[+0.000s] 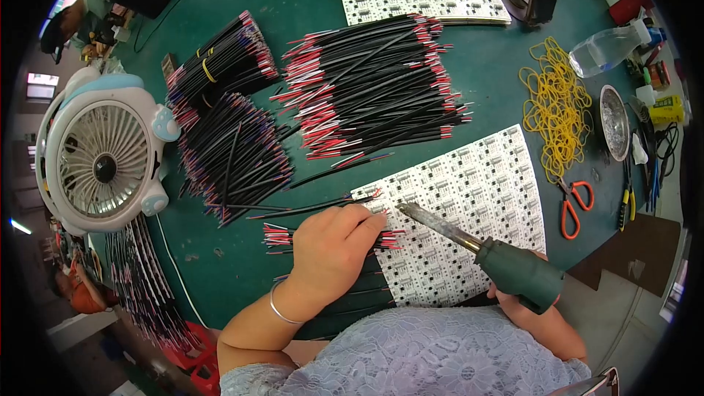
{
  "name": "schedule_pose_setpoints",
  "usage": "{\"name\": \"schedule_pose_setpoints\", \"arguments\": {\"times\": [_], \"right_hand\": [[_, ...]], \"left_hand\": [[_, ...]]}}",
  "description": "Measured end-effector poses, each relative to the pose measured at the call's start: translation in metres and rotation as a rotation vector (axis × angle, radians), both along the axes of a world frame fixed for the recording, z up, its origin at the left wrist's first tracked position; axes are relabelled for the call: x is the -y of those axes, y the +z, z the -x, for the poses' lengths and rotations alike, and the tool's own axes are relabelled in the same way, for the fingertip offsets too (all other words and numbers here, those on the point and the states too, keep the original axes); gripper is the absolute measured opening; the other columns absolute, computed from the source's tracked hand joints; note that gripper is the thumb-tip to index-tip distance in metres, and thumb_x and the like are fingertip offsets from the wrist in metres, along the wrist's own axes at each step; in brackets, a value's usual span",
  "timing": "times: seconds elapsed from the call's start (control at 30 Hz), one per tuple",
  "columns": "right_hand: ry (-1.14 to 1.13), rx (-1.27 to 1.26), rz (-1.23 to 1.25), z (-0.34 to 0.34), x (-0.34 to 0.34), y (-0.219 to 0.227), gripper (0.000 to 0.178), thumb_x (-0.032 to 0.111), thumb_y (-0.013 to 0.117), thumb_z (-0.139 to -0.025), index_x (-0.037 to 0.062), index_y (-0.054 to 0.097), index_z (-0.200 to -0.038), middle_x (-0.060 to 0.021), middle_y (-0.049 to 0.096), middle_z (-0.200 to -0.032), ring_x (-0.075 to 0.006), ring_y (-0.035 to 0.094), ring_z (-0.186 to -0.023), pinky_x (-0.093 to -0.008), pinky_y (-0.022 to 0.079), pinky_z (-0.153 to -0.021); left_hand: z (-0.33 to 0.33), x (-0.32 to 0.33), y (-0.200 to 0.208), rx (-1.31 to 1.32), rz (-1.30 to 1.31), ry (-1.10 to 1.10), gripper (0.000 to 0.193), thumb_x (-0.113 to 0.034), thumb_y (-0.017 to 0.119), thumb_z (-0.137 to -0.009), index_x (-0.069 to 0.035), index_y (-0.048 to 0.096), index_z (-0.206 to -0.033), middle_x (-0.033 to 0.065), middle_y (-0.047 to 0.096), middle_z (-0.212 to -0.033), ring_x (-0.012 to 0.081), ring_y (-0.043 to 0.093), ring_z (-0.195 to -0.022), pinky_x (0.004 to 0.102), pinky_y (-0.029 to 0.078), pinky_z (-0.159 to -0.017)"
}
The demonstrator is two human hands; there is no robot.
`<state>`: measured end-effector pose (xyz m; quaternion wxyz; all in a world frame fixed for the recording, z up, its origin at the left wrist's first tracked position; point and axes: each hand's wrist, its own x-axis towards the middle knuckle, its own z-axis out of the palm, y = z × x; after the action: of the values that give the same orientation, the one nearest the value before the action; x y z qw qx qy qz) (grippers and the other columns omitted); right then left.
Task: The person solders multiple black wires to a panel of PCBs using a soldering iron.
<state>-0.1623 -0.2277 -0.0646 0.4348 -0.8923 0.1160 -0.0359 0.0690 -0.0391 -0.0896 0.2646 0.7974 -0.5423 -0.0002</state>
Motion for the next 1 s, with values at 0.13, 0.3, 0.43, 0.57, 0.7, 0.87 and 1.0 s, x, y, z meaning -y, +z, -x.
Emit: {"name": "schedule_pose_setpoints", "arguments": {"times": [0.13,0.3,0.43,0.57,0.7,0.87,1.0], "right_hand": [[0.007,-0.001,-0.093,0.0,-0.001,0.0,0.021,0.006,0.058,-0.081,0.0006,0.06,-0.101,-0.0077,0.062,-0.081,-0.0132,0.062,-0.059,-0.0274,0.049,-0.064],[-0.002,-0.017,-0.087,0.001,-0.002,0.001,0.023,0.003,0.057,-0.08,0.0006,0.06,-0.103,-0.0078,0.062,-0.085,-0.0121,0.063,-0.06,-0.0272,0.05,-0.066],[0.058,-0.027,0.03,0.002,0.0,0.001,0.024,0.003,0.058,-0.079,0.0011,0.06,-0.103,-0.0076,0.062,-0.088,-0.0119,0.064,-0.061,-0.0269,0.05,-0.067],[-0.027,-0.023,-0.065,0.006,-0.004,-0.001,0.023,0.013,0.059,-0.082,0.0006,0.06,-0.102,-0.0091,0.062,-0.089,-0.0127,0.063,-0.061,-0.0274,0.049,-0.069],[-0.035,-0.118,-0.203,0.006,0.0,0.003,0.034,0.025,0.057,-0.086,-0.0005,0.056,-0.109,-0.0096,0.062,-0.089,-0.0141,0.061,-0.061,-0.0273,0.049,-0.064],[-0.352,0.109,-0.646,0.016,-0.01,-0.009,0.058,0.033,0.059,-0.086,-0.0026,0.04,-0.128,-0.0157,0.059,-0.107,-0.0175,0.058,-0.059,-0.0281,0.048,-0.052],[-0.386,0.028,-0.674,0.028,-0.006,-0.008,0.059,0.03,0.059,-0.086,-0.0035,0.038,-0.129,-0.0189,0.055,-0.115,-0.0186,0.058,-0.059,-0.0288,0.049,-0.053]], "left_hand": [[-0.002,0.001,0.0,-0.012,0.011,-0.003,0.021,-0.002,0.066,-0.062,-0.009,0.068,-0.083,0.0022,0.061,-0.076,0.0198,0.057,-0.063,0.0306,0.045,-0.053],[-0.003,0.001,0.0,-0.002,0.005,-0.021,0.02,-0.004,0.066,-0.064,-0.01,0.068,-0.082,0.0022,0.061,-0.075,0.0191,0.057,-0.062,0.0307,0.045,-0.053],[-0.003,0.001,0.0,0.019,-0.004,-0.026,0.018,-0.006,0.066,-0.065,-0.009,0.068,-0.082,0.0021,0.061,-0.076,0.0189,0.057,-0.062,0.0304,0.045,-0.053],[-0.001,0.002,0.001,0.045,-0.015,-0.043,0.017,-0.007,0.065,-0.066,-0.009,0.068,-0.083,0.0024,0.061,-0.077,0.0188,0.057,-0.063,0.0299,0.045,-0.053],[0.0,0.0,0.003,0.067,-0.032,-0.048,0.017,-0.006,0.064,-0.067,-0.009,0.067,-0.084,0.0029,0.061,-0.078,0.0189,0.058,-0.064,0.0297,0.046,-0.055],[0.001,-0.003,0.019,0.046,0.02,-0.039,0.023,-0.005,0.067,-0.064,-0.008,0.066,-0.087,0.004,0.061,-0.079,0.0208,0.059,-0.067,0.0318,0.047,-0.056],[0.015,-0.016,0.056,-0.136,-0.12,0.087,0.039,-0.002,0.074,-0.054,-0.006,0.062,-0.09,0.0064,0.057,-0.074,0.0255,0.06,-0.071,0.0347,0.047,-0.058]]}}
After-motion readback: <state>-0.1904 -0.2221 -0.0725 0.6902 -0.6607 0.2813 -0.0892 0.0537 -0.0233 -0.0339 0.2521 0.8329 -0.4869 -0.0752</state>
